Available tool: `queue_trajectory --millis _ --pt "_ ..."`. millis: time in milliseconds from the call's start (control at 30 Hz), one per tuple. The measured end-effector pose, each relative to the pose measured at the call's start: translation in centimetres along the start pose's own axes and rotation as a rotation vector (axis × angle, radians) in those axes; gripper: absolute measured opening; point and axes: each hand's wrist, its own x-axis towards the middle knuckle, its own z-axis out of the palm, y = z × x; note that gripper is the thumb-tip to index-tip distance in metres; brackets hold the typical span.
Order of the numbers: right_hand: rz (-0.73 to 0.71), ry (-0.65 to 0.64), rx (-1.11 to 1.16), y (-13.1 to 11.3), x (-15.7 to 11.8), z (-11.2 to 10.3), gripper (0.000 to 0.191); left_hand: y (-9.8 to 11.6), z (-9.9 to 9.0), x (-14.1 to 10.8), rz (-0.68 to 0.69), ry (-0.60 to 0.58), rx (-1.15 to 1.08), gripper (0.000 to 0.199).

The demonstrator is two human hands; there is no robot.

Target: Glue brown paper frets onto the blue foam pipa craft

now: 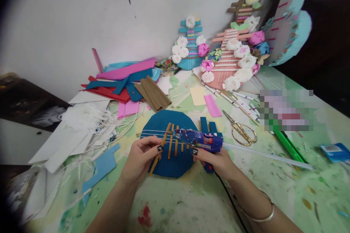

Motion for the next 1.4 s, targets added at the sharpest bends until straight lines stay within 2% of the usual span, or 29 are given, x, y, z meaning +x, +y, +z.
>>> queue_trajectory --millis 300,467,633,933,1100,1300,1400 --pt "-0.05 0.061 0.016 -0.5 0.3 0.0 0.039 0.0 -0.1 0.1 -0.021 -0.003 0.018 0.011" --pt "0.008 0.012 -0.023 -0.1 0.1 0.0 0.044 0.0 0.0 0.0 -0.014 0.015 0.018 0.013" --pt "0.052 -0.044 -0.066 0.2 -0.2 0.0 0.041 0.0 0.1 0.1 -0.014 0.052 -0.029 0.016" --pt "-0.008 0.038 0.016 0.0 0.2 0.1 0.043 0.1 0.0 -0.1 -0.031 -0.075 -0.116 0.029" --pt "0.039 0.047 -0.001 -0.1 -0.2 0.0 0.043 0.0 0.0 0.1 -0.031 -0.055 -0.119 0.02" --pt "0.021 0.017 0.001 -0.1 -0.7 0.2 0.029 0.2 0.1 0.1 -0.055 -0.023 -0.1 0.018" --pt "0.053 0.075 -0.003 0.0 -0.7 0.2 0.032 0.2 0.2 0.1 -0.06 -0.011 -0.116 0.017"
